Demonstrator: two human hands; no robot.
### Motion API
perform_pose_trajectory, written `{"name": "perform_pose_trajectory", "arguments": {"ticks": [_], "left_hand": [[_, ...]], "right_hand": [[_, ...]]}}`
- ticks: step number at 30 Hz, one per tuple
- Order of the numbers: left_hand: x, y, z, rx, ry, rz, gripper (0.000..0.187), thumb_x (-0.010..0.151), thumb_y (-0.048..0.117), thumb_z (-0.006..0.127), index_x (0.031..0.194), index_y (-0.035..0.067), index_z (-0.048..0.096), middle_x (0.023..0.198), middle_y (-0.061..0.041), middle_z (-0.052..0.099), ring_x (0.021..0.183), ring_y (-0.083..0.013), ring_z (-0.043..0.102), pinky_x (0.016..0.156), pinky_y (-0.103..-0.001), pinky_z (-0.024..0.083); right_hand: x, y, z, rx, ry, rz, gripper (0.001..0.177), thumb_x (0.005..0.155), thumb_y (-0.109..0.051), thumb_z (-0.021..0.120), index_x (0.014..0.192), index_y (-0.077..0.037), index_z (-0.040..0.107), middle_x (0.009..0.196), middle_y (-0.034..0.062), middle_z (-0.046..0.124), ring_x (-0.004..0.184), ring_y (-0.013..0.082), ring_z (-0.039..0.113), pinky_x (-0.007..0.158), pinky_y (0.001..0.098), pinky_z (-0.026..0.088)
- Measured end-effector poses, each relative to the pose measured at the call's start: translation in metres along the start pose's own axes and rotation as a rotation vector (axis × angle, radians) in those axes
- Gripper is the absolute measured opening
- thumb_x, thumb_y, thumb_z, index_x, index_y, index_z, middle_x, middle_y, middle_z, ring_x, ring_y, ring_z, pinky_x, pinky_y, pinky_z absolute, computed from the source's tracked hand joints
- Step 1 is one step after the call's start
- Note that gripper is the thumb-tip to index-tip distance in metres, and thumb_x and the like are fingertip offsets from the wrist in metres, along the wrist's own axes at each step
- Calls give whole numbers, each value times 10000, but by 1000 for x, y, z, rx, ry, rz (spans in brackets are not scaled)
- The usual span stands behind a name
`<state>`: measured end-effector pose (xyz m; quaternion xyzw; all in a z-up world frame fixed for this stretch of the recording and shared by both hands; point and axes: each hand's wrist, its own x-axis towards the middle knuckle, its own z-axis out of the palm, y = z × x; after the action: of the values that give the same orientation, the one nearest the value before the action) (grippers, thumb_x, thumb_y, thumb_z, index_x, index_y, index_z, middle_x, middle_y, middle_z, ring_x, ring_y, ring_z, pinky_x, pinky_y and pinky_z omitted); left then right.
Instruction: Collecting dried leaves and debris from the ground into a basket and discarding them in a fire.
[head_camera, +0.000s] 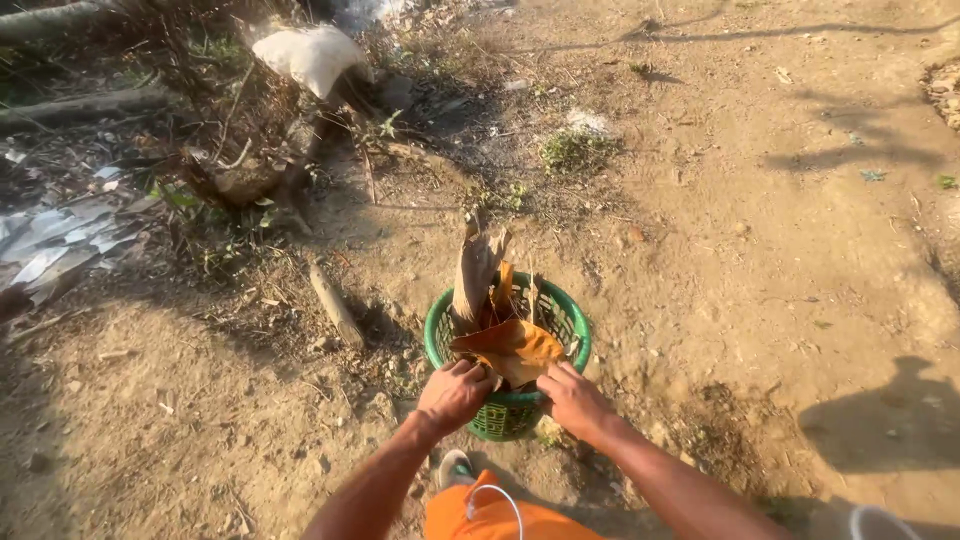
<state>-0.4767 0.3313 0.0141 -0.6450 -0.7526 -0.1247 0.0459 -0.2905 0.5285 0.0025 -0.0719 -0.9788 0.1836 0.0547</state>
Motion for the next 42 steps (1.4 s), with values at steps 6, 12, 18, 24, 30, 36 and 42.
{"name": "perform_pose_trajectory", "arguments": {"ticks": [6, 12, 18, 24, 30, 36, 42], "left_hand": [[17, -74, -28, -33, 77, 14, 128, 945, 237, 647, 1030, 171, 715, 938, 0, 680, 891, -219, 649, 821, -392, 535], [26, -115, -30, 5, 82, -82, 156, 936, 239, 637, 1057, 190, 722, 960, 10, 683, 916, -217, 645, 846, -391, 526], [53, -148, -36, -3, -70, -139, 212, 954, 300, 639, 1125, 216, 732, 978, 11, 677, 938, -217, 626, 848, -389, 507], [121, -200, -15, 35, -227, -139, 271, 986, 361, 612, 1181, 207, 720, 1045, 13, 688, 931, -203, 626, 846, -378, 512], [263, -269, 48, 59, -23, -15, 274, 880, 342, 693, 1116, 212, 742, 991, -2, 695, 926, -247, 635, 816, -419, 511], [429, -294, 73, -21, -157, -38, 196, 897, 196, 652, 1066, 218, 748, 971, 1, 682, 936, -240, 649, 790, -414, 541], [566, -315, 90, -30, 7, 45, 165, 861, 191, 665, 1007, 179, 742, 927, -11, 674, 889, -245, 650, 772, -416, 545]], "right_hand": [[87, -3, 7, -32, 42, 14, 274, 766, 92, 612, 986, -62, 663, 1048, 77, 632, 1078, 272, 606, 861, 418, 584], [147, 2, -1, -48, -36, -16, 204, 836, 66, 632, 959, -95, 657, 1008, 24, 637, 1013, 203, 621, 884, 362, 586], [192, 23, 21, 45, 6, -41, 74, 866, -58, 686, 922, -85, 645, 939, 29, 626, 947, 225, 609, 794, 386, 554], [254, 80, 31, 112, 11, -26, 221, 883, 61, 561, 1004, -101, 650, 977, 14, 622, 992, 200, 608, 791, 377, 577], [359, 206, 17, 70, 47, -26, 282, 831, 93, 555, 1022, -100, 631, 1007, 33, 605, 1044, 236, 605, 855, 388, 576], [416, 337, -54, 89, 86, -16, 211, 798, 69, 608, 944, -84, 614, 1061, 74, 607, 1100, 290, 596, 866, 417, 562], [481, 431, -130, 67, 122, -33, 116, 839, -89, 701, 919, -68, 620, 1053, 107, 628, 1116, 328, 593, 876, 461, 545]]}}
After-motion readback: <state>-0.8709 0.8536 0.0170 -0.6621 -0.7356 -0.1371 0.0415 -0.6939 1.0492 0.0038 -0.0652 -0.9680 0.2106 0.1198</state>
